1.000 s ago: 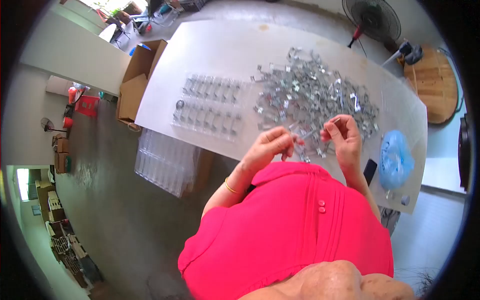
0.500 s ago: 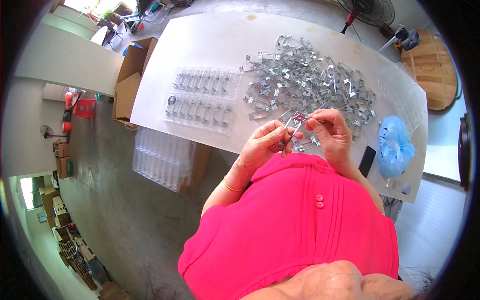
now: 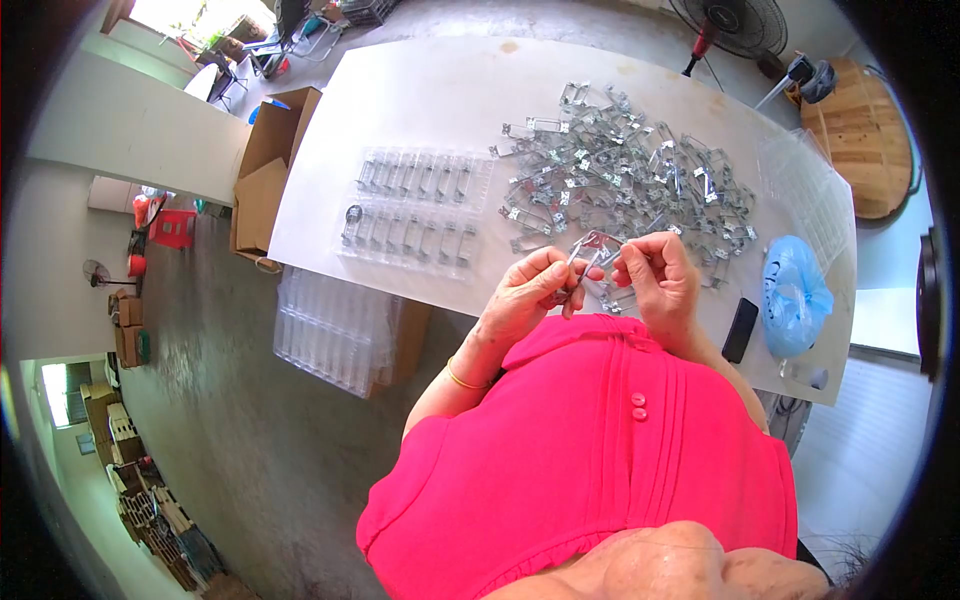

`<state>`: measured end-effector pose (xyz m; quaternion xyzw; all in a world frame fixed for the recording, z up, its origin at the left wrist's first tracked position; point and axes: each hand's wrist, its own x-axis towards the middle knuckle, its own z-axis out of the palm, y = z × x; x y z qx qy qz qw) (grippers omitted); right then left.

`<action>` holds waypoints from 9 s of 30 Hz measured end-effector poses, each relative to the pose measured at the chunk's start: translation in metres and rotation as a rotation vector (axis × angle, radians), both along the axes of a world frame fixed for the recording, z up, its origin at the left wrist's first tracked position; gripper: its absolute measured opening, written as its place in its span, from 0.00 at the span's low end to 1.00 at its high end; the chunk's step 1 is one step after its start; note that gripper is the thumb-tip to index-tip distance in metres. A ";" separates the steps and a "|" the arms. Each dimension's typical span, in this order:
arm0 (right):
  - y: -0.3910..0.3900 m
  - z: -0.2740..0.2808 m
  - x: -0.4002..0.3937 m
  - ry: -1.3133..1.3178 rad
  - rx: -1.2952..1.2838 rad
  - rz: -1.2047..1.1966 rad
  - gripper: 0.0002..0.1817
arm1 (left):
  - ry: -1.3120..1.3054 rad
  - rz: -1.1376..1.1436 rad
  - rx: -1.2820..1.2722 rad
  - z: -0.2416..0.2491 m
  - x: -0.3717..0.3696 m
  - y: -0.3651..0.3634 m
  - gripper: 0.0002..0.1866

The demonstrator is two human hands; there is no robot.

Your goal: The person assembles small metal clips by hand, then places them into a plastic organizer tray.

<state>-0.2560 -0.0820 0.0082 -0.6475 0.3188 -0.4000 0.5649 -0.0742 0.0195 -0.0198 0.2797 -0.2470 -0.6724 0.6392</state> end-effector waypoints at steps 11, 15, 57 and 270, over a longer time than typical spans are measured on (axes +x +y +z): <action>0.012 0.003 0.029 0.117 0.010 -0.005 0.05 | -0.267 -0.014 0.002 0.007 0.034 0.001 0.13; 0.014 -0.002 0.039 0.121 0.044 -0.003 0.07 | -0.437 -0.055 -0.032 -0.002 0.047 0.001 0.15; -0.023 -0.002 0.010 -0.129 0.272 0.039 0.03 | -0.137 -0.078 0.109 0.002 0.031 -0.027 0.15; 0.136 -0.027 0.193 0.620 0.266 0.710 0.08 | -1.408 0.795 1.621 -0.285 0.371 0.371 0.18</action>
